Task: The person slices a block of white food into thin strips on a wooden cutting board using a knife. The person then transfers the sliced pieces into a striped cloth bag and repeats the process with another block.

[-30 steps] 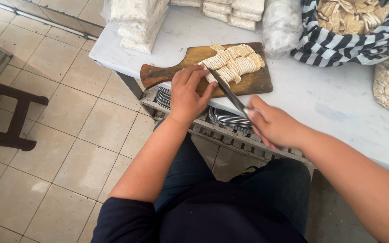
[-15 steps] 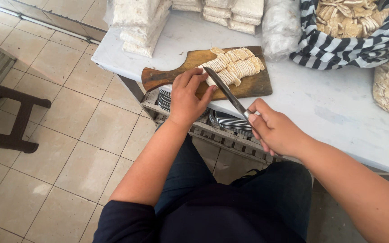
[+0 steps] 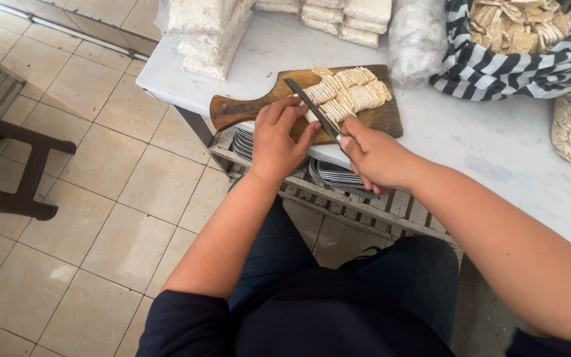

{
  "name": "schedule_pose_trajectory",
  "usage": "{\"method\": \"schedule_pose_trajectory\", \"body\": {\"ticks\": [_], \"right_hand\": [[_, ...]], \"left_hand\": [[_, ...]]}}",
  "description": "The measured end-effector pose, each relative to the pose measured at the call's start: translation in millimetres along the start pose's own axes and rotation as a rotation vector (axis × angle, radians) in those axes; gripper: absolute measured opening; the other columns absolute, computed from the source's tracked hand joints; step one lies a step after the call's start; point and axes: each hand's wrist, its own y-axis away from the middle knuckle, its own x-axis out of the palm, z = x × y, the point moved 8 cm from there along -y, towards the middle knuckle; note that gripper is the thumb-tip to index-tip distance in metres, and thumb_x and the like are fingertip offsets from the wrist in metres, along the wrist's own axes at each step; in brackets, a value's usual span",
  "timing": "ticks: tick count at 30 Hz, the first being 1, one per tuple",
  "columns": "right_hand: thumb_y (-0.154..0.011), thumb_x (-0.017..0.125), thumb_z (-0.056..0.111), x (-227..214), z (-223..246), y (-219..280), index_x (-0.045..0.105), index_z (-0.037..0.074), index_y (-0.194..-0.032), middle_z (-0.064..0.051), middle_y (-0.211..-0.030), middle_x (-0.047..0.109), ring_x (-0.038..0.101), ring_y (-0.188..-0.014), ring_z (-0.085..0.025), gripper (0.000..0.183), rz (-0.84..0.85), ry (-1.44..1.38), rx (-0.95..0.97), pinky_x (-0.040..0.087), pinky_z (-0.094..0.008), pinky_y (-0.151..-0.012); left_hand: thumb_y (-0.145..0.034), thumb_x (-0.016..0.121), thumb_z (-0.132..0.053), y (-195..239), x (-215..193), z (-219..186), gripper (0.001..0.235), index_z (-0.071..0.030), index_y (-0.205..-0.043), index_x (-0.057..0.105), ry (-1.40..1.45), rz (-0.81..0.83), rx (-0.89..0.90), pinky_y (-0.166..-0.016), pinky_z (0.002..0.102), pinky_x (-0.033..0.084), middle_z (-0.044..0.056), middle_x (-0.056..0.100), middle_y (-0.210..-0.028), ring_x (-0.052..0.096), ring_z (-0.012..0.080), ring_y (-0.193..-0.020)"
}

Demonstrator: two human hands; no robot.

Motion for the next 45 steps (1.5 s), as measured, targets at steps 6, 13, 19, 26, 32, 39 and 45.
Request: {"method": "schedule_pose_trajectory", "body": {"ticks": [6,13,19,26,32,39,45], "right_hand": [[-0.106,0.036,0.031,0,-35,52,0.042,0.017,-0.115,-0.009,-0.060,0.048,0.048,-0.036,-0.018,0.018,0.035,0.050,0.100,0.039,-0.032,-0.033],[-0.104,0.041,0.032,-9,-58,89,0.048,0.017,-0.110,-0.002,-0.062,0.050,0.046,-0.038,-0.012,0.017,0.005,-0.093,0.142,0.040,-0.029,-0.034],[-0.107,0.043,0.032,-2,-43,63,0.045,0.014,-0.115,-0.005,-0.065,0.050,0.047,-0.040,-0.014,0.019,-0.054,-0.096,0.093,0.041,-0.030,-0.036],[-0.104,0.040,0.029,0,-30,49,0.045,0.016,-0.121,-0.003,-0.068,0.053,0.051,-0.041,-0.013,0.021,-0.044,-0.091,0.050,0.045,-0.030,-0.039],[-0.104,0.038,0.028,1,-28,45,0.043,0.016,-0.121,-0.003,-0.068,0.053,0.052,-0.042,-0.014,0.021,-0.028,-0.047,0.045,0.046,-0.030,-0.038],[-0.105,0.036,0.028,3,-3,11,0.040,0.015,-0.119,-0.006,-0.066,0.053,0.053,-0.041,-0.016,0.019,-0.040,0.008,0.008,0.044,-0.033,-0.035],[-0.105,0.037,0.028,2,6,-2,0.041,0.016,-0.118,-0.006,-0.064,0.052,0.051,-0.040,-0.017,0.018,-0.027,0.013,-0.018,0.043,-0.033,-0.034]], "left_hand": [[-0.084,0.085,-0.018,2,1,3,0.032,-0.006,-0.108,0.068,-0.002,-0.001,-0.029,-0.099,0.046,0.050,0.011,0.068,-0.122,0.064,0.0345,-0.112],[-0.087,0.083,-0.018,3,-1,3,0.029,-0.006,-0.108,0.068,0.033,0.021,-0.014,-0.097,0.045,0.051,0.013,0.066,-0.121,0.063,0.0349,-0.112],[-0.088,0.081,-0.017,1,-3,0,0.026,-0.006,-0.109,0.070,0.026,0.027,-0.004,-0.097,0.045,0.051,0.011,0.067,-0.120,0.063,0.0337,-0.112],[-0.087,0.082,-0.017,1,-2,3,0.026,-0.006,-0.107,0.070,0.017,0.032,-0.021,-0.097,0.044,0.050,0.010,0.067,-0.119,0.063,0.0341,-0.111],[-0.086,0.083,-0.018,0,-2,4,0.026,-0.005,-0.105,0.071,0.011,0.034,-0.030,-0.096,0.043,0.051,0.010,0.068,-0.119,0.064,0.0329,-0.110],[-0.085,0.084,-0.016,0,-1,4,0.025,-0.005,-0.103,0.071,0.021,0.009,-0.012,-0.096,0.043,0.052,0.009,0.069,-0.115,0.065,0.0318,-0.109],[-0.084,0.084,-0.015,2,0,4,0.025,-0.005,-0.102,0.071,0.021,-0.015,-0.014,-0.095,0.044,0.051,0.010,0.070,-0.116,0.065,0.0331,-0.108]]}}
